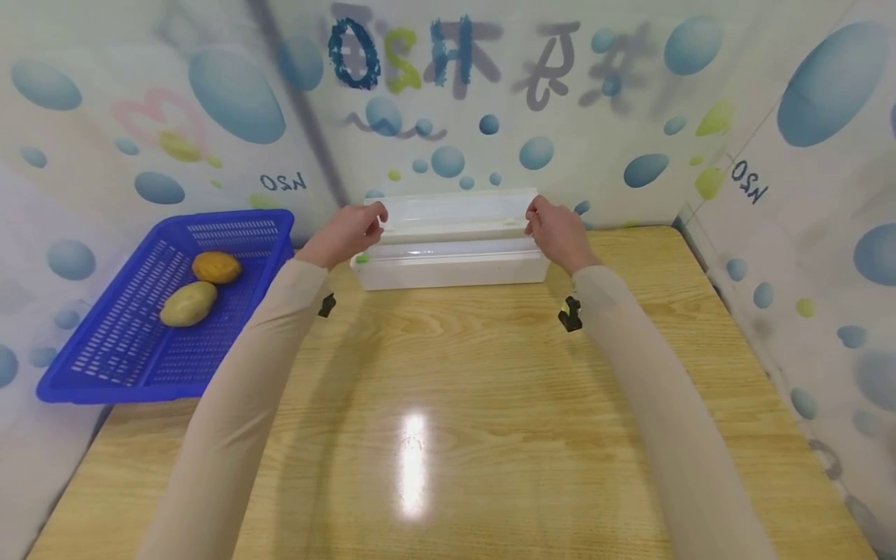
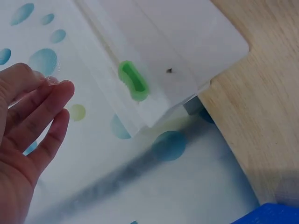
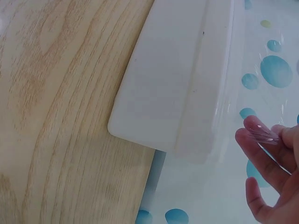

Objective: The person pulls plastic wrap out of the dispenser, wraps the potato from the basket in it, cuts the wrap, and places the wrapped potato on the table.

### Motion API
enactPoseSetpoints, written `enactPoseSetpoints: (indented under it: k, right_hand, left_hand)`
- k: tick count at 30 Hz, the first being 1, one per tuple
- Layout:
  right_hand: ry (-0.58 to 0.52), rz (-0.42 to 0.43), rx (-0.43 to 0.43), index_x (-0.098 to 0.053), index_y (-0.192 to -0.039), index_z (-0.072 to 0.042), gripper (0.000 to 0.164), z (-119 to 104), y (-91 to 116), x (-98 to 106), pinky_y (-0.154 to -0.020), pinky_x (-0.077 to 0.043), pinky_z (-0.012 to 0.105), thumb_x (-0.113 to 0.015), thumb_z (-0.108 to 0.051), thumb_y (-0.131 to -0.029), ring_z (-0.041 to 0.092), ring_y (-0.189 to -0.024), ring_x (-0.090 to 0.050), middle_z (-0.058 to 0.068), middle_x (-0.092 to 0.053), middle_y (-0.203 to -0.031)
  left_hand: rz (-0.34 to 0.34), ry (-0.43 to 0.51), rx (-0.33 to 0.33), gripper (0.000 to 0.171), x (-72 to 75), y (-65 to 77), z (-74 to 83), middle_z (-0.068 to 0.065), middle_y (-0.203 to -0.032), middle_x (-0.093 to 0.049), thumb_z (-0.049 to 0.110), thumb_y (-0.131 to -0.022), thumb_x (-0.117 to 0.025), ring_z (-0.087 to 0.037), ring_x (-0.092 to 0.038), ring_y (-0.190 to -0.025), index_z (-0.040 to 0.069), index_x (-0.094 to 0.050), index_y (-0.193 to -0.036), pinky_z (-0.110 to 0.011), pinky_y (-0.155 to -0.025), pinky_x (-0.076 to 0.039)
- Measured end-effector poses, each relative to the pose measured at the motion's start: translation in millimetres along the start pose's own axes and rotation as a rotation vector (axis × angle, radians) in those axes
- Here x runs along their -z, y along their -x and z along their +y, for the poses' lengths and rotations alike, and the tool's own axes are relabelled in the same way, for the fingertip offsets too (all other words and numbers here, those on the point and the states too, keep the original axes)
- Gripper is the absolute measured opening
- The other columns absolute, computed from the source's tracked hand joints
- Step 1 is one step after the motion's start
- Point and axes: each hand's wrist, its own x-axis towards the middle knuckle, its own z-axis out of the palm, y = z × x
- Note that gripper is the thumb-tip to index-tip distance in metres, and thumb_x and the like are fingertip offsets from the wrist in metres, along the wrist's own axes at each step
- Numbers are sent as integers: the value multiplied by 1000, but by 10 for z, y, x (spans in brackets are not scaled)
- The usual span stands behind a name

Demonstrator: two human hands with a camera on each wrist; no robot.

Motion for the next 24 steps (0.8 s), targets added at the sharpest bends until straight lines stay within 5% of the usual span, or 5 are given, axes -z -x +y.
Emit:
enactPoseSetpoints:
  k: [10, 18, 24]
  right_hand:
    - [1, -7, 20, -51, -109, 3, 24, -23, 10, 69, -64, -43, 40, -36, -16, -106, 35, -85, -63, 20, -66, -97]
    - [8, -26, 19, -50, -110, 4, 23, -69, 7, 84, -68, -45, 43, -35, -13, -105, 36, -88, -62, 20, -66, -98]
    - [11, 4, 32, -51, -108, 3, 22, -43, 9, 68, -65, -44, 41, -36, -13, -105, 35, -86, -63, 19, -66, -95]
  left_hand:
    - [-65, -36, -6, 20, 126, 19, 39, -16, -106, -66, 0, -95, -53, -30, -60, -97, -1, -67, -110, -41, -88, -47]
    - [-72, 3, 37, 25, 131, 84, 17, -18, -110, -63, 0, -94, -53, -30, -58, -94, -1, -61, -117, -41, -86, -48]
    - [-28, -8, 115, 42, 0, 147, -17, -18, -116, -56, 18, -90, -68, -32, -57, -93, 1, -51, -126, -45, -83, -48]
